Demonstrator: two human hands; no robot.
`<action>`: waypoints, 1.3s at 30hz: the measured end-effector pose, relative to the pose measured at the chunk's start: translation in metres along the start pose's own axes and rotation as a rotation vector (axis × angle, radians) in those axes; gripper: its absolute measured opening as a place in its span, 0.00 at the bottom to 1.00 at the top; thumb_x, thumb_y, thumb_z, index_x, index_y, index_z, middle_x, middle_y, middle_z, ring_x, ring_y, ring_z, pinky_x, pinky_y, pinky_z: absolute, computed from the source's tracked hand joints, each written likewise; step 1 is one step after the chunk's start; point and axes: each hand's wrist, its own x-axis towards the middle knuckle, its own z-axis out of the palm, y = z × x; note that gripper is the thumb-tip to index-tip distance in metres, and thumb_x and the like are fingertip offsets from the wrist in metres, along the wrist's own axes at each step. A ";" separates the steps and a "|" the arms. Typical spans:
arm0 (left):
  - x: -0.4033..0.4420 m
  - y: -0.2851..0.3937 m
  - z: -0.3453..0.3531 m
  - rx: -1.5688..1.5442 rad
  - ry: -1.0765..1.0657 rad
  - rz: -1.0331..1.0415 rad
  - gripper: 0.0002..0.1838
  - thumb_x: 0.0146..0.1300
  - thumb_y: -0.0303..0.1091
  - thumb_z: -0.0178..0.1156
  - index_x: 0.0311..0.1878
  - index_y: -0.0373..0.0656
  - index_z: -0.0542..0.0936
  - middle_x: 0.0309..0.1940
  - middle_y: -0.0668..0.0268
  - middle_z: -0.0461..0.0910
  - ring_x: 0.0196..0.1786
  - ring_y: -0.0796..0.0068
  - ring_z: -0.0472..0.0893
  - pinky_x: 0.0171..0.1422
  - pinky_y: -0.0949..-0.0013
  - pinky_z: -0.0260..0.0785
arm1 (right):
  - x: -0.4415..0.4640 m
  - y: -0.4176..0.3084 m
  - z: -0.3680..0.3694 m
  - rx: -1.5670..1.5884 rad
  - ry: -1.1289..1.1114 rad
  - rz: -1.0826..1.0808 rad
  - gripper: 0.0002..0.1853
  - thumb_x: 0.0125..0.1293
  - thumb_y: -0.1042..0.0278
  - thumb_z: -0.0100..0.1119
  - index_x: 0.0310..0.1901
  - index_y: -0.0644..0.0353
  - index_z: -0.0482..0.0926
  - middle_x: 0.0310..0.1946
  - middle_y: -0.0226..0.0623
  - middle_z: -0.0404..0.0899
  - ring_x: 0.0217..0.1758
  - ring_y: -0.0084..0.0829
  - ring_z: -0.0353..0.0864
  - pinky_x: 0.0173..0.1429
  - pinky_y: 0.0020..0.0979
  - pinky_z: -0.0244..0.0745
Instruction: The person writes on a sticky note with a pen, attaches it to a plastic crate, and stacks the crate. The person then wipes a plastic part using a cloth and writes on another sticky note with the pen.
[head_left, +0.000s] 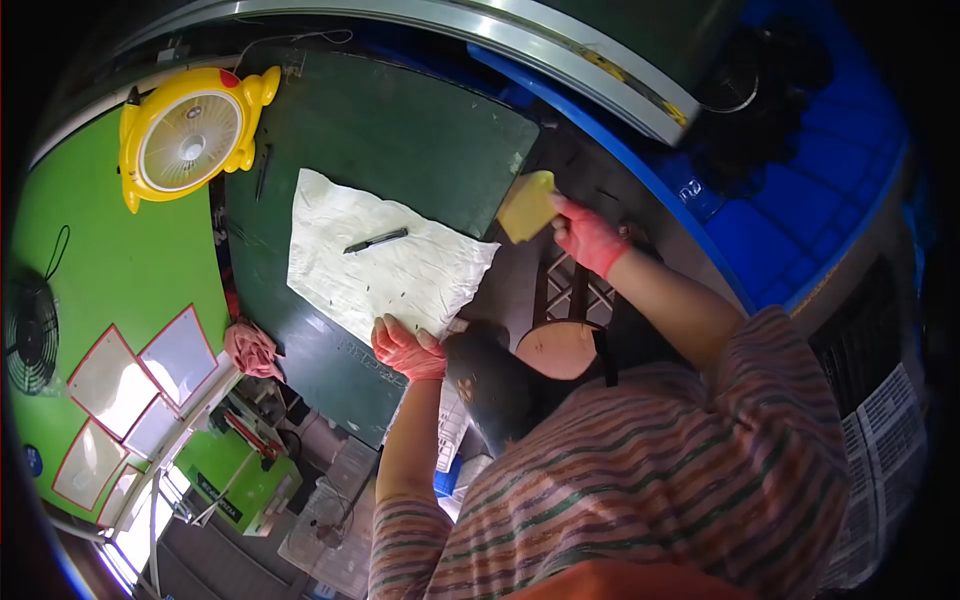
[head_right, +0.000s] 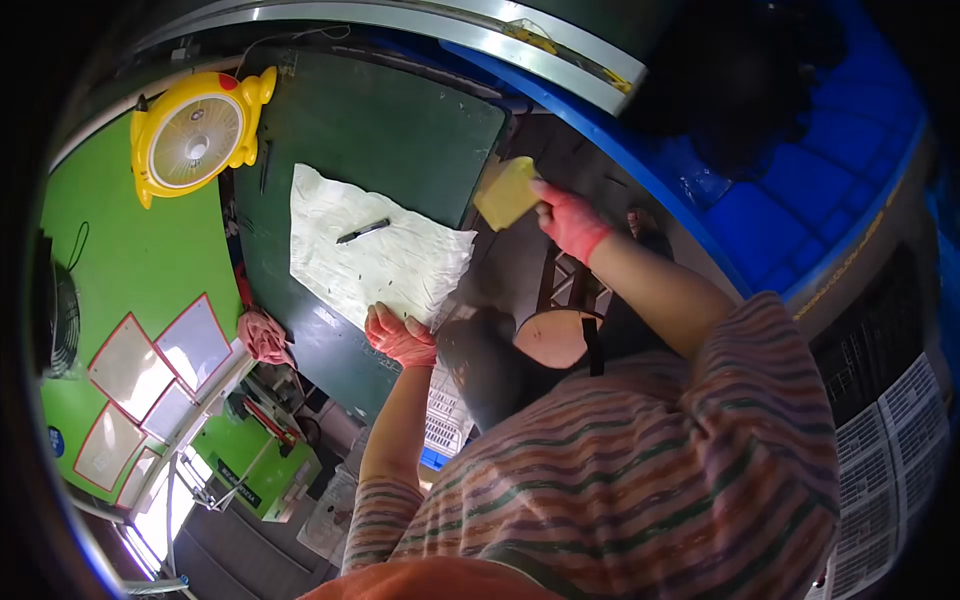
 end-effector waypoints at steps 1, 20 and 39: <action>-0.001 0.001 -0.001 0.007 0.008 -0.006 0.34 0.66 0.52 0.44 0.64 0.30 0.64 0.57 0.44 0.66 0.57 0.42 0.67 0.62 0.45 0.58 | -0.016 -0.002 -0.006 0.037 0.013 0.031 0.06 0.63 0.60 0.68 0.35 0.48 0.81 0.23 0.18 0.72 0.22 0.15 0.66 0.26 0.18 0.64; -0.010 -0.005 -0.018 -0.261 0.005 -0.237 0.36 0.59 0.56 0.58 0.63 0.38 0.69 0.62 0.51 0.68 0.65 0.48 0.66 0.66 0.45 0.57 | -0.080 0.103 0.191 -0.350 -0.374 -0.562 0.07 0.65 0.62 0.65 0.34 0.55 0.81 0.23 0.21 0.72 0.24 0.15 0.67 0.30 0.18 0.63; -0.085 -0.049 -0.109 -2.039 0.307 -0.576 0.17 0.62 0.41 0.69 0.47 0.39 0.81 0.38 0.70 0.82 0.39 0.83 0.77 0.44 0.76 0.69 | -0.147 0.242 0.160 -0.741 -0.550 -0.404 0.21 0.67 0.48 0.61 0.49 0.58 0.78 0.37 0.27 0.78 0.36 0.17 0.75 0.41 0.19 0.73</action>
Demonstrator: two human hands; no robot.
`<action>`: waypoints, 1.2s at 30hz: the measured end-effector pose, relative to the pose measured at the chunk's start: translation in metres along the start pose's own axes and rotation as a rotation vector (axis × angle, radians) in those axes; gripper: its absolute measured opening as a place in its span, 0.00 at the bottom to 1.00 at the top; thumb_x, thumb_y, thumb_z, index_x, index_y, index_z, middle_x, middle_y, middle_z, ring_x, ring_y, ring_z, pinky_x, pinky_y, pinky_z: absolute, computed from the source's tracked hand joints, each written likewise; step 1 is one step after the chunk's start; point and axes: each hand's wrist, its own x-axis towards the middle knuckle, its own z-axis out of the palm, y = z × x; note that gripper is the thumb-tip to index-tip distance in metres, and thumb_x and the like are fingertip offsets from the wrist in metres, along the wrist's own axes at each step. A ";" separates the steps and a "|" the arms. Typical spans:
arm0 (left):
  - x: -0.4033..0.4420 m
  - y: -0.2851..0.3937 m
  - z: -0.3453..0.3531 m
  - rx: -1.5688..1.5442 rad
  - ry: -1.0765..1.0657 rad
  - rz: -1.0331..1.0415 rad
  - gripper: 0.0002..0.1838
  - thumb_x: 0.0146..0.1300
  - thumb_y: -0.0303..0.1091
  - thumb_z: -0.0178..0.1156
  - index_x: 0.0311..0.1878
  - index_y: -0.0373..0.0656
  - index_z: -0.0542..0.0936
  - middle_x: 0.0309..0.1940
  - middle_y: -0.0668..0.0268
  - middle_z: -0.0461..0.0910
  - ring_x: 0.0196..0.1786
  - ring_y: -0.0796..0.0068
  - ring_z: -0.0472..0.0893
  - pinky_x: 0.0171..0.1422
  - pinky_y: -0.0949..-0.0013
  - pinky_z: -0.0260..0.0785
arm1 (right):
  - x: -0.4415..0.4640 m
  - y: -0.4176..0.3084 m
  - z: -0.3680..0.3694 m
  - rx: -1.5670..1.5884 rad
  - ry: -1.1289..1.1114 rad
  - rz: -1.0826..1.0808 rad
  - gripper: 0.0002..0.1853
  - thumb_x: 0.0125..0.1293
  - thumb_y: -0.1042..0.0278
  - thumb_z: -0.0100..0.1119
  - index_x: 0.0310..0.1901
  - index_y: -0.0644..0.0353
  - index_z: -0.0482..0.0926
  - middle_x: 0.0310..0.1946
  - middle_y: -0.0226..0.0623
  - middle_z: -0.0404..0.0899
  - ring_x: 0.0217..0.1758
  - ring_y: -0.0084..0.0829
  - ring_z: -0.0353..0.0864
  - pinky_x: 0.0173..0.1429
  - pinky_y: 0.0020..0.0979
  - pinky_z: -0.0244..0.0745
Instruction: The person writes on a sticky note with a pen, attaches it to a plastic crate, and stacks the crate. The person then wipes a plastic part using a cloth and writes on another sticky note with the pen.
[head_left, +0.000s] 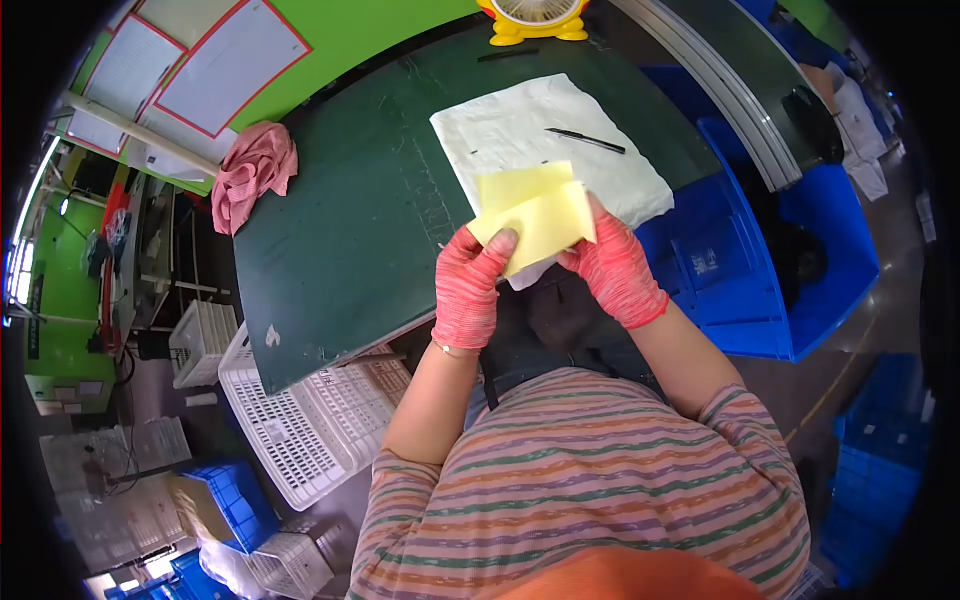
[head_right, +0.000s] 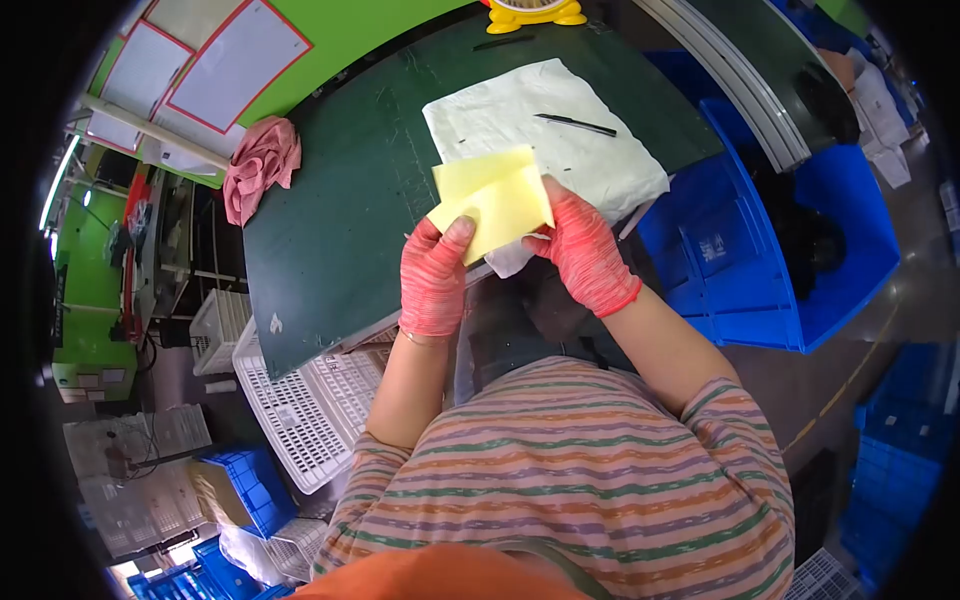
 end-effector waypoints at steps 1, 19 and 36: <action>-0.003 -0.002 0.001 0.006 0.005 -0.003 0.17 0.61 0.39 0.70 0.47 0.39 0.80 0.38 0.69 0.82 0.39 0.82 0.77 0.45 0.75 0.69 | -0.010 -0.003 0.003 -0.047 -0.037 -0.070 0.23 0.67 0.48 0.60 0.52 0.59 0.76 0.39 0.28 0.78 0.37 0.17 0.76 0.42 0.20 0.74; 0.022 -0.029 -0.018 -0.174 0.028 -0.165 0.18 0.61 0.28 0.67 0.55 0.41 0.78 0.48 0.65 0.82 0.49 0.72 0.81 0.54 0.69 0.73 | -0.010 -0.029 -0.151 -0.089 0.561 -0.562 0.11 0.65 0.68 0.63 0.46 0.59 0.75 0.27 0.28 0.75 0.24 0.21 0.75 0.28 0.24 0.77; 0.088 -0.068 -0.125 1.271 0.412 0.196 0.10 0.61 0.25 0.65 0.43 0.33 0.78 0.39 0.62 0.84 0.38 0.74 0.78 0.46 0.70 0.72 | 0.212 0.117 -0.309 -0.883 0.827 0.033 0.18 0.64 0.60 0.55 0.53 0.56 0.76 0.44 0.39 0.79 0.42 0.37 0.79 0.44 0.39 0.77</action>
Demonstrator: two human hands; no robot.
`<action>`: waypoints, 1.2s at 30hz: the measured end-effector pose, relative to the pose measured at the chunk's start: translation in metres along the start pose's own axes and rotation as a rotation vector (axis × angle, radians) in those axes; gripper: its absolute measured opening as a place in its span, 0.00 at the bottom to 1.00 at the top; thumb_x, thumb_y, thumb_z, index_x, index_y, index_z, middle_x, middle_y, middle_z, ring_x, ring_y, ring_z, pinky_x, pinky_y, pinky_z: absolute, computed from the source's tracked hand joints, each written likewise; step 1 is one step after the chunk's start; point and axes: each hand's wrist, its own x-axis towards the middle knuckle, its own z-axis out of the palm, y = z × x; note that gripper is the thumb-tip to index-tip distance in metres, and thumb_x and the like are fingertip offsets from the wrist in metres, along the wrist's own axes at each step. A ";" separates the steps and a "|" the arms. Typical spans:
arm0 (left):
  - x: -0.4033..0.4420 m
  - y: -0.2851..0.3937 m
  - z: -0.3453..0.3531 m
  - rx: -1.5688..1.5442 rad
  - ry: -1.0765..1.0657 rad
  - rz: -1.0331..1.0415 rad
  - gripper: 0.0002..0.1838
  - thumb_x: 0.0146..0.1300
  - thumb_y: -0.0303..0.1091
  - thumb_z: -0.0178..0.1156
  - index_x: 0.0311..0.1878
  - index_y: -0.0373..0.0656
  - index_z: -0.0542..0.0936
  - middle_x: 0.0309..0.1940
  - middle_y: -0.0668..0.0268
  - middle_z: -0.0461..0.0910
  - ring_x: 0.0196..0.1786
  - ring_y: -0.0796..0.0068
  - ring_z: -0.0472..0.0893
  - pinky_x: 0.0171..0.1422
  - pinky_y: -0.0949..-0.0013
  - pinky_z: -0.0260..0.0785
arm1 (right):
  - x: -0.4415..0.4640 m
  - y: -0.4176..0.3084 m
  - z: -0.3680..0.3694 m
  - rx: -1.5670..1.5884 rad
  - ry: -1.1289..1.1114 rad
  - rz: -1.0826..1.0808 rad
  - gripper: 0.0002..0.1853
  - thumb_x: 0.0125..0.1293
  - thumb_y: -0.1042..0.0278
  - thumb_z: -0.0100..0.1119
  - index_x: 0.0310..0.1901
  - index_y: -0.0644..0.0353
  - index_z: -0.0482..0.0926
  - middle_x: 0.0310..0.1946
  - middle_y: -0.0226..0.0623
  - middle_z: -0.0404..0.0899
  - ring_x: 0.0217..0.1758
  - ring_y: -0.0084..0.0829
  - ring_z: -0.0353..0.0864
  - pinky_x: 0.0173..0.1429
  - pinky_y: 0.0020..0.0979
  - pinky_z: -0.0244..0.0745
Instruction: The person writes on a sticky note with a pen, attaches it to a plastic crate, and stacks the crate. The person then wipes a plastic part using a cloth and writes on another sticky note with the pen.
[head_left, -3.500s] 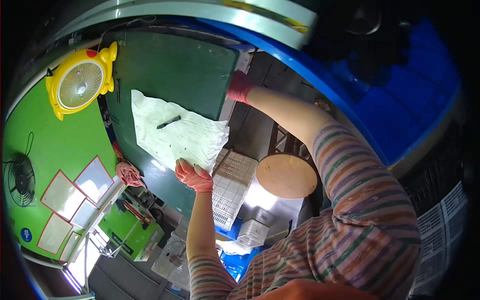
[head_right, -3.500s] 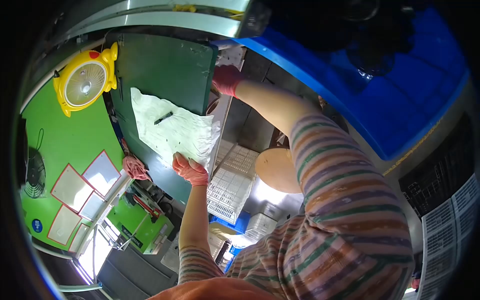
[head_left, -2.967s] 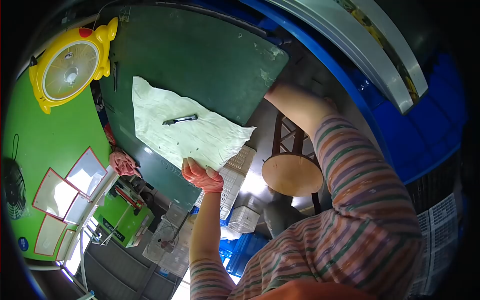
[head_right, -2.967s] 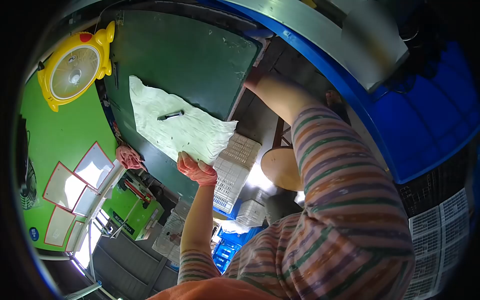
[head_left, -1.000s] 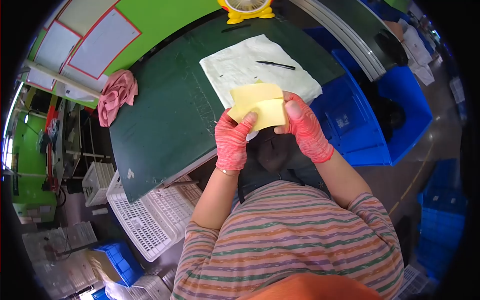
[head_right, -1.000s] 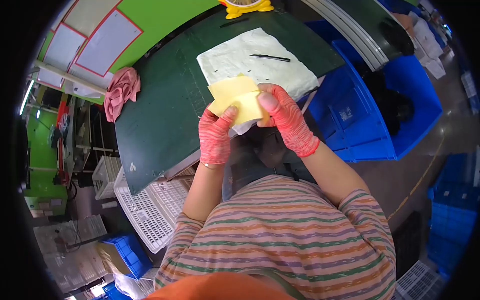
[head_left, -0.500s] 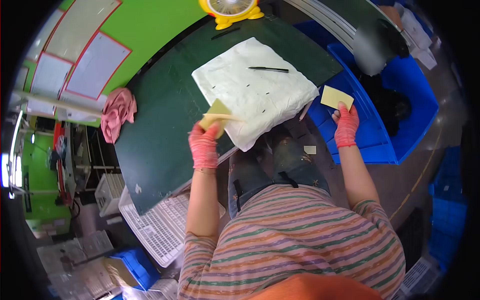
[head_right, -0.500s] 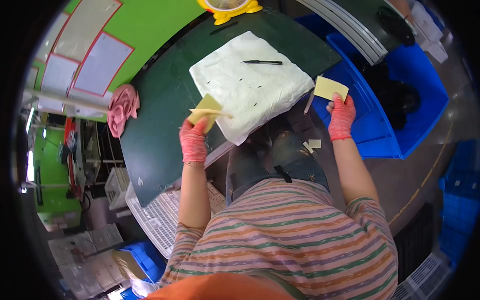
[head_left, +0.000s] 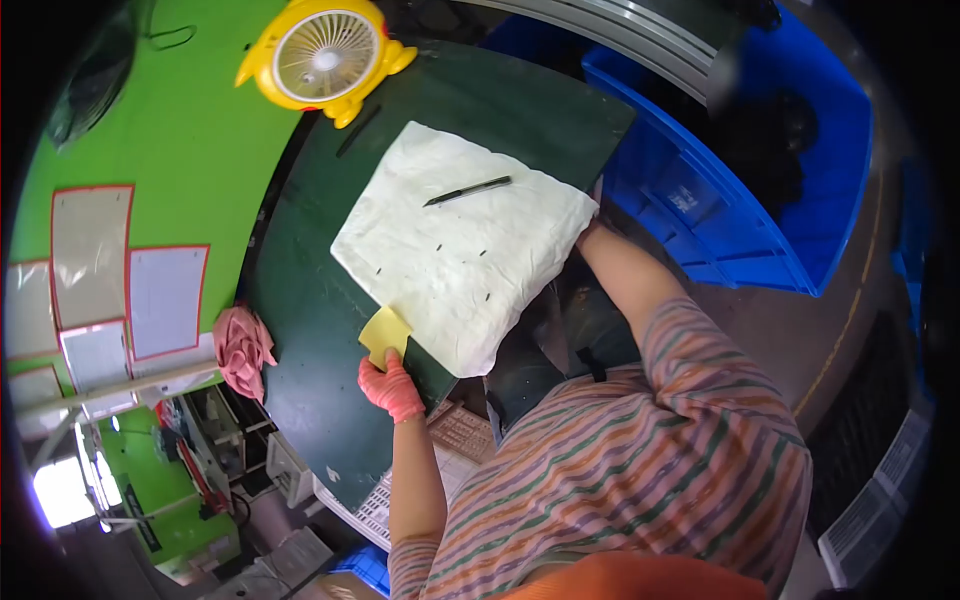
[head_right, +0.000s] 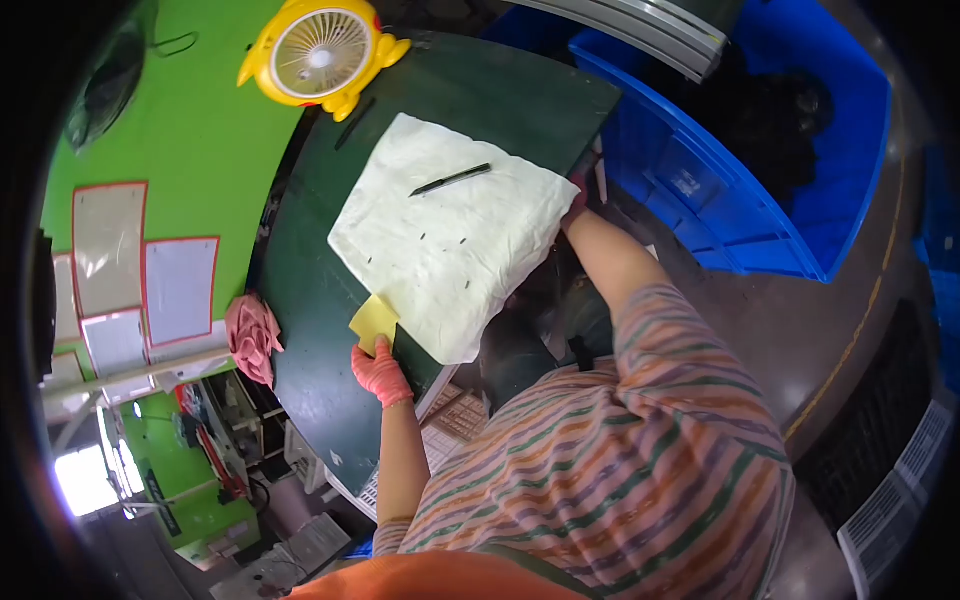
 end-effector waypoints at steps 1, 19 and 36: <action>0.001 -0.002 0.001 -0.126 -0.008 -0.020 0.10 0.60 0.25 0.66 0.43 0.32 0.78 0.39 0.61 0.84 0.38 0.74 0.78 0.46 0.69 0.72 | 0.001 0.003 0.009 -0.102 -0.010 -0.019 0.18 0.64 0.60 0.56 0.53 0.57 0.76 0.44 0.40 0.78 0.43 0.38 0.80 0.45 0.40 0.77; 0.000 0.008 0.002 -0.273 -0.077 -0.066 0.16 0.63 0.27 0.65 0.53 0.31 0.77 0.45 0.62 0.83 0.42 0.73 0.79 0.50 0.70 0.72 | -0.141 0.282 -0.224 -0.534 -0.055 0.217 0.17 0.64 0.57 0.51 0.47 0.59 0.80 0.52 0.50 0.78 0.59 0.53 0.74 0.60 0.47 0.70; 0.006 -0.043 -0.029 -0.136 0.113 0.115 0.38 0.59 0.35 0.69 0.70 0.44 0.61 0.65 0.57 0.64 0.64 0.64 0.67 0.71 0.62 0.60 | -0.174 0.402 -0.224 -0.535 -0.175 0.205 0.21 0.66 0.49 0.51 0.45 0.60 0.80 0.41 0.52 0.83 0.50 0.49 0.83 0.51 0.45 0.74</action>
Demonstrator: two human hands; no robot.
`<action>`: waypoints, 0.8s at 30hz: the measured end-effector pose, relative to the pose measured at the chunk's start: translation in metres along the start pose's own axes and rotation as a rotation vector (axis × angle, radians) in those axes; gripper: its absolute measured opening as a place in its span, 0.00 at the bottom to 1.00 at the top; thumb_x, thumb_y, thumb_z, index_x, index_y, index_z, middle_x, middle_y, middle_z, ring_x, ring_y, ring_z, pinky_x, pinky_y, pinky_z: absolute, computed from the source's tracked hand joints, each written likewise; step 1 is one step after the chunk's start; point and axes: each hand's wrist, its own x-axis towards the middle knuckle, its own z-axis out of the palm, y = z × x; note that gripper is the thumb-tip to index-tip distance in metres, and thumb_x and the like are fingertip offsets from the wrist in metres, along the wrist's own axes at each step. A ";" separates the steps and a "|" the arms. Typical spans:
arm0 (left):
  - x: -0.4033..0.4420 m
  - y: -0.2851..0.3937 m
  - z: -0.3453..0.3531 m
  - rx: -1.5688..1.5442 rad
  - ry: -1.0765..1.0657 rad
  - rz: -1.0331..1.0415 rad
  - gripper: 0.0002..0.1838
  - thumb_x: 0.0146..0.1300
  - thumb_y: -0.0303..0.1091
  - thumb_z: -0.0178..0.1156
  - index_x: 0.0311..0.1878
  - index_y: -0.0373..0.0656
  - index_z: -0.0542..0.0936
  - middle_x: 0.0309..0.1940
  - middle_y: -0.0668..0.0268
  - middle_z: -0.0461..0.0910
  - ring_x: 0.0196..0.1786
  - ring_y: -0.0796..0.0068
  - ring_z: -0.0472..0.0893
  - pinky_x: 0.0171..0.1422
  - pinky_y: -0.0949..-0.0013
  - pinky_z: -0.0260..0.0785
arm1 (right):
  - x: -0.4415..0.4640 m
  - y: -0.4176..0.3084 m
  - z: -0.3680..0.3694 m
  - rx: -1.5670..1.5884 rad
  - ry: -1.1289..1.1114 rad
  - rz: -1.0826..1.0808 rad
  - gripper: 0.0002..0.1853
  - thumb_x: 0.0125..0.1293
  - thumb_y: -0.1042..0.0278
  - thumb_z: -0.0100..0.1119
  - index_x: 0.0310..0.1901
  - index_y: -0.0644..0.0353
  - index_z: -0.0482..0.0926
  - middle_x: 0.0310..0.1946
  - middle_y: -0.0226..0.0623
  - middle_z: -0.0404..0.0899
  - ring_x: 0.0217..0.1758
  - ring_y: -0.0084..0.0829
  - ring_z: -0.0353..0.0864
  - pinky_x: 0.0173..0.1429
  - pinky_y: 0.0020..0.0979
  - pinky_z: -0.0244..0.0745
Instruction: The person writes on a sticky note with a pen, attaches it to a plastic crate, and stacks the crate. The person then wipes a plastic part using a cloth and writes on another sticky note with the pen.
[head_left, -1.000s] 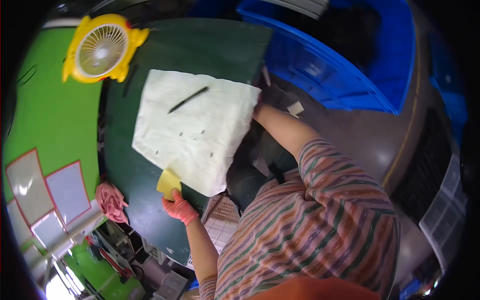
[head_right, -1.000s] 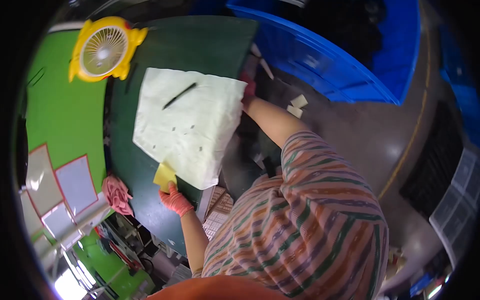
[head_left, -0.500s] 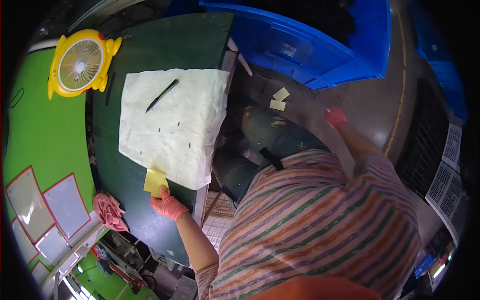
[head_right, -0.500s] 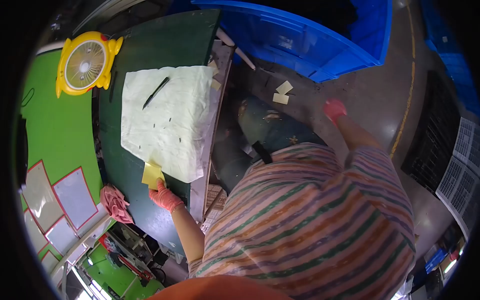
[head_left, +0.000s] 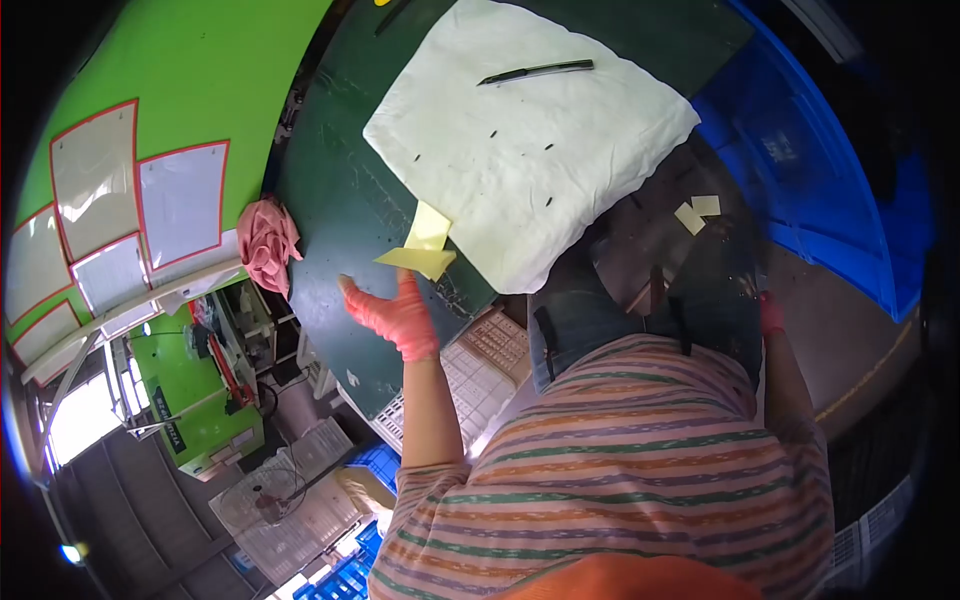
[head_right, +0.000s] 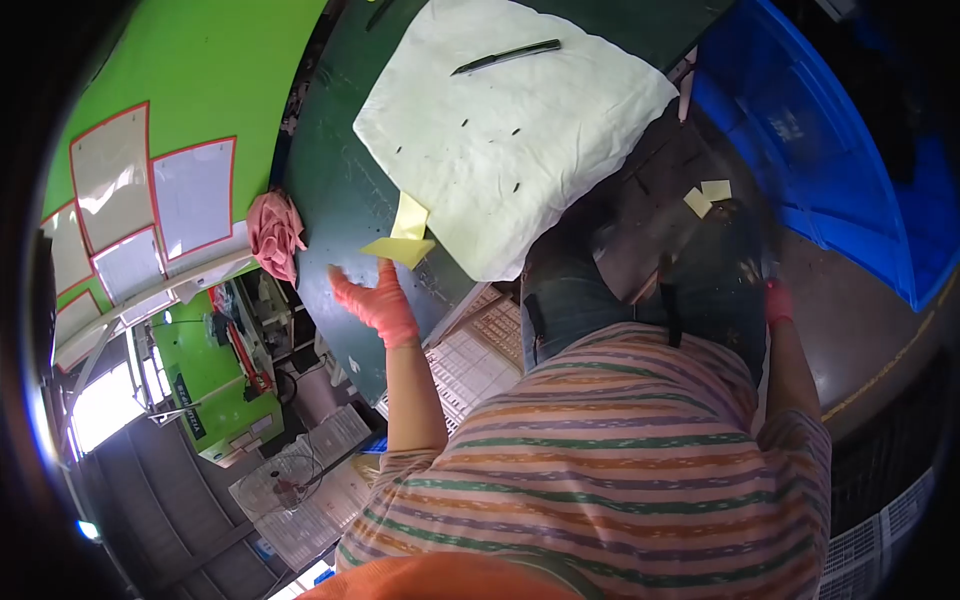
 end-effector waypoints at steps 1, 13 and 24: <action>-0.007 0.032 0.006 0.218 -0.032 0.158 0.35 0.59 0.33 0.67 0.69 0.45 0.63 0.65 0.57 0.64 0.65 0.63 0.67 0.71 0.61 0.60 | 0.020 0.016 0.008 -0.080 0.049 -0.044 0.21 0.67 0.49 0.51 0.44 0.59 0.81 0.39 0.52 0.83 0.49 0.50 0.83 0.50 0.46 0.73; 0.000 0.077 0.041 0.442 -0.468 0.485 0.25 0.66 0.53 0.55 0.49 0.38 0.78 0.51 0.52 0.77 0.53 0.49 0.75 0.61 0.53 0.66 | -0.018 -0.064 -0.048 -0.289 0.014 0.004 0.14 0.66 0.58 0.49 0.39 0.59 0.80 0.41 0.53 0.80 0.47 0.54 0.79 0.51 0.50 0.73; 0.002 0.074 0.035 0.451 -0.568 0.445 0.43 0.63 0.73 0.48 0.58 0.37 0.67 0.52 0.58 0.70 0.53 0.62 0.70 0.60 0.58 0.61 | 0.067 -0.139 0.020 -0.074 -0.127 -0.120 0.13 0.63 0.61 0.49 0.40 0.56 0.82 0.40 0.50 0.82 0.46 0.53 0.81 0.52 0.47 0.76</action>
